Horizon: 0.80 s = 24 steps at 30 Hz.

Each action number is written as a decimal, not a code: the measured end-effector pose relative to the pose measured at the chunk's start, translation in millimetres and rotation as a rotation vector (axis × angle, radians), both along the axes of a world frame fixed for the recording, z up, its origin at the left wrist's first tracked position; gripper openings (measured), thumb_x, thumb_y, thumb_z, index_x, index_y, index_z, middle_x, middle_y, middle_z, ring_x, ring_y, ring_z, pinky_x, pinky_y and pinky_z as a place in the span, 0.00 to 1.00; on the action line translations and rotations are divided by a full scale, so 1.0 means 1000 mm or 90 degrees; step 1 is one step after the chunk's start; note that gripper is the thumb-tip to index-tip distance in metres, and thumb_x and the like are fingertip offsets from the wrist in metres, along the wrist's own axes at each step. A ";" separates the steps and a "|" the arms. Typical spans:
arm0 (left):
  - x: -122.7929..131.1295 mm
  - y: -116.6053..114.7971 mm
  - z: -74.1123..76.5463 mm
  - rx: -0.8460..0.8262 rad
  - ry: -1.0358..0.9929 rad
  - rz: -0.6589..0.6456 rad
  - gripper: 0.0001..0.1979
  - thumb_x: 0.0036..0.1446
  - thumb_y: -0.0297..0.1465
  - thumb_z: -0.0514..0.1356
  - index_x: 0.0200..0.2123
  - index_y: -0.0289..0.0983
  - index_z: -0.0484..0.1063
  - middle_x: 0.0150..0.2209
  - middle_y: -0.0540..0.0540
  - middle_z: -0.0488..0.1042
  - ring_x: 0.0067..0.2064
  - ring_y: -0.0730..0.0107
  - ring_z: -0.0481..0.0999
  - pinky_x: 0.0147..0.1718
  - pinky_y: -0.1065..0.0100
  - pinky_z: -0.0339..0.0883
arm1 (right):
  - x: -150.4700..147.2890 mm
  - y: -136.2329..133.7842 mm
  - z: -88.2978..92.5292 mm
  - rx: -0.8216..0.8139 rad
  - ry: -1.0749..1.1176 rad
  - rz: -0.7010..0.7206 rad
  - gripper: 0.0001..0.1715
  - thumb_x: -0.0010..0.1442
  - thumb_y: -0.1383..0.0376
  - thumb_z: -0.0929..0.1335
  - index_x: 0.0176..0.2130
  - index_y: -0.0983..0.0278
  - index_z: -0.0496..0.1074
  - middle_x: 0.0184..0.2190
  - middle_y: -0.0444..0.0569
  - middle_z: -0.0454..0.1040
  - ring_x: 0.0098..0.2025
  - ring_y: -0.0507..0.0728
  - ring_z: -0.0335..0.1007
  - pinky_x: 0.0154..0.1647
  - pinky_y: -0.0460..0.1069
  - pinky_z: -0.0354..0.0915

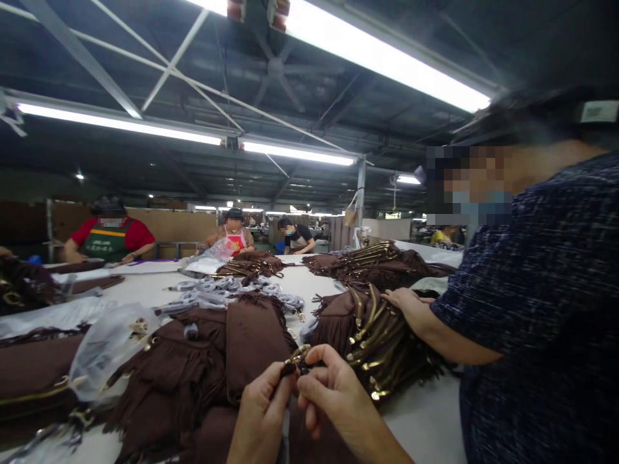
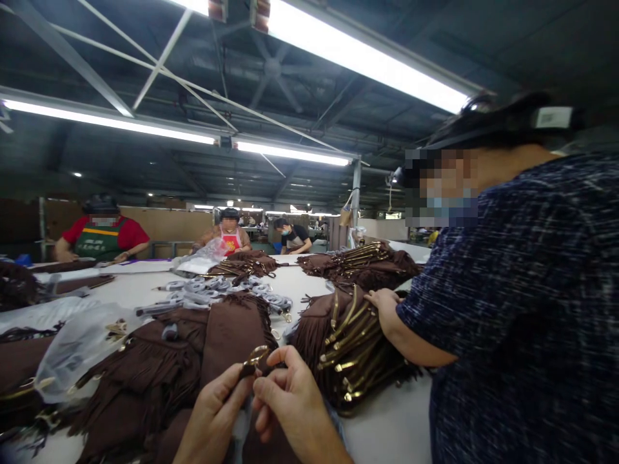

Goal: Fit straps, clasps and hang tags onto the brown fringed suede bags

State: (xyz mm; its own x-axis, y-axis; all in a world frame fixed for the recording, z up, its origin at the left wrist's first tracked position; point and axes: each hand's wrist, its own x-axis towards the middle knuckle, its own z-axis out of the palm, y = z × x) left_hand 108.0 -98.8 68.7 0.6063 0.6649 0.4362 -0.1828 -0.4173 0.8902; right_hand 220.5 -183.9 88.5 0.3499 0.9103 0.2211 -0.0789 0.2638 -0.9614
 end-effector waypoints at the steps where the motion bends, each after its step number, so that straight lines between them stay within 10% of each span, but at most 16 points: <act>1: 0.000 0.000 -0.001 0.009 0.001 -0.002 0.16 0.60 0.43 0.58 0.35 0.36 0.77 0.29 0.48 0.74 0.33 0.67 0.71 0.33 0.73 0.65 | 0.000 0.000 -0.001 0.007 0.002 0.001 0.34 0.45 0.45 0.76 0.37 0.61 0.58 0.18 0.36 0.72 0.14 0.48 0.65 0.12 0.40 0.61; 13: -0.005 0.000 -0.013 0.186 0.031 -0.051 0.16 0.61 0.34 0.55 0.49 0.41 0.77 0.41 0.43 0.79 0.43 0.60 0.76 0.47 0.64 0.68 | 0.004 -0.007 -0.012 0.062 -0.062 -0.003 0.24 0.52 0.49 0.74 0.35 0.65 0.67 0.20 0.38 0.70 0.15 0.45 0.63 0.14 0.39 0.58; 17: -0.009 -0.008 0.006 0.037 0.031 -0.222 0.14 0.59 0.35 0.57 0.43 0.38 0.79 0.39 0.45 0.79 0.42 0.61 0.75 0.46 0.66 0.68 | 0.008 -0.014 -0.023 0.072 -0.092 -0.009 0.20 0.55 0.52 0.73 0.29 0.64 0.66 0.20 0.37 0.69 0.15 0.45 0.61 0.15 0.39 0.56; 24: 0.003 -0.013 -0.005 -0.228 -0.006 -0.252 0.19 0.54 0.45 0.63 0.29 0.32 0.78 0.24 0.45 0.75 0.26 0.66 0.73 0.30 0.68 0.65 | 0.007 -0.031 -0.024 0.043 -0.121 -0.009 0.11 0.55 0.60 0.71 0.30 0.63 0.67 0.21 0.38 0.70 0.17 0.48 0.64 0.18 0.41 0.58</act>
